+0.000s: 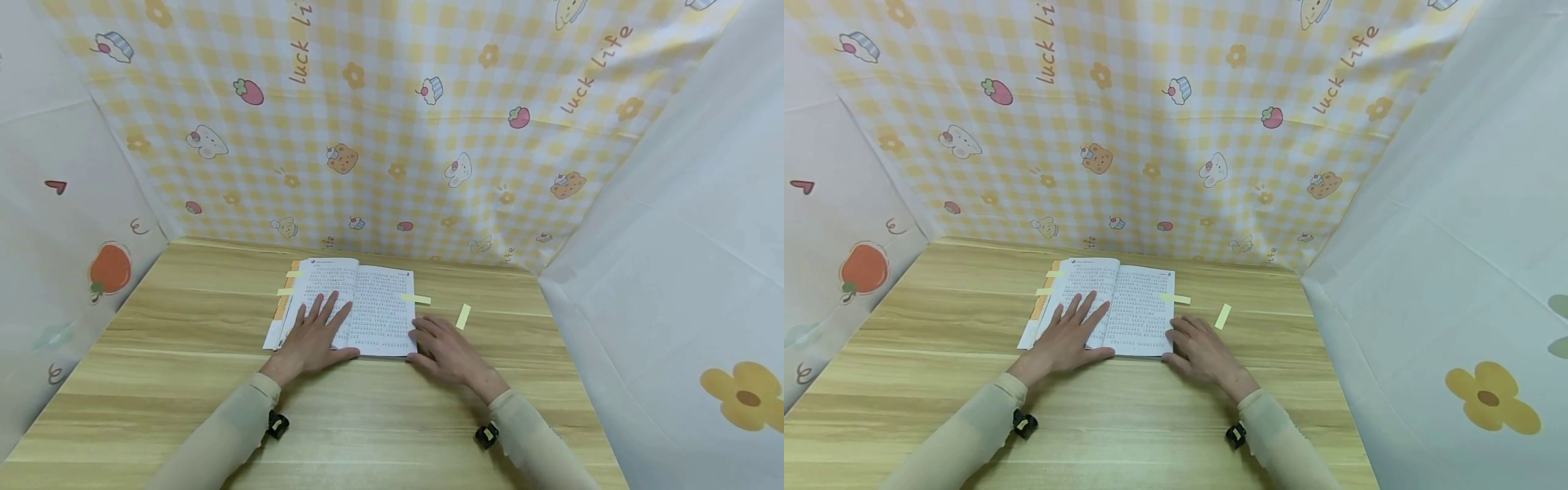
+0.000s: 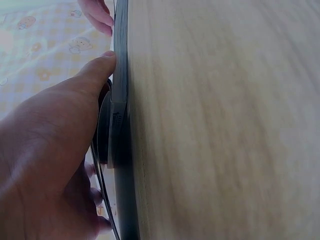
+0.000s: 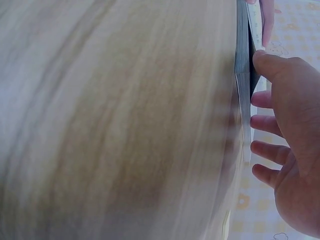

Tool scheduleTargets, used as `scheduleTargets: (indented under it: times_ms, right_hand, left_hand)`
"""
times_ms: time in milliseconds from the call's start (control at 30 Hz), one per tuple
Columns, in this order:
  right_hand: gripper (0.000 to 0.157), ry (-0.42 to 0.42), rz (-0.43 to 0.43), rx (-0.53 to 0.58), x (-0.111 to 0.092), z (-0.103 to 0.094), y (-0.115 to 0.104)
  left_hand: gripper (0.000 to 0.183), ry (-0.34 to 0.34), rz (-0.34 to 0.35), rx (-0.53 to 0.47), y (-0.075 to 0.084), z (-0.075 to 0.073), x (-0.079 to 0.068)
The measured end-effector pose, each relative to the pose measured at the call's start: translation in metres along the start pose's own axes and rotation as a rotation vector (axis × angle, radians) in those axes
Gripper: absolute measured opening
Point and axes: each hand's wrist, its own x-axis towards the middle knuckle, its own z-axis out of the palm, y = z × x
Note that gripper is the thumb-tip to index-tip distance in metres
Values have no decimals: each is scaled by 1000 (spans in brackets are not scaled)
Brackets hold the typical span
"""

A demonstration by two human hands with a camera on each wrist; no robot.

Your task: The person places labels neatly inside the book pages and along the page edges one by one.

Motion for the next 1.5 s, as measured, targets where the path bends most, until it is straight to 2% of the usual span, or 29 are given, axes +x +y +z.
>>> scheduleTargets:
  times_ms: [467, 733, 900, 1233, 1500]
  right_hand:
    - [37, 53, 36, -58, 1, -1, -3]
    - [36, 165, 12, -90, 1, 4, -5]
    - [32, 211, 11, -75, 2, 5, -5]
    - [33, 233, 60, -40, 4, 4, -10]
    - [33, 319, 27, -18, 5, 7, -11]
  left_hand:
    - [103, -1, -1, 3, 0, 0, 1]
    - [103, 0, 3, 17, -1, 0, 1]
    - [104, 12, 12, 25, -2, 1, 1]
    - [104, 28, 19, 35, -3, 2, 1]
    - [105, 63, 30, 36, -3, 3, 0]
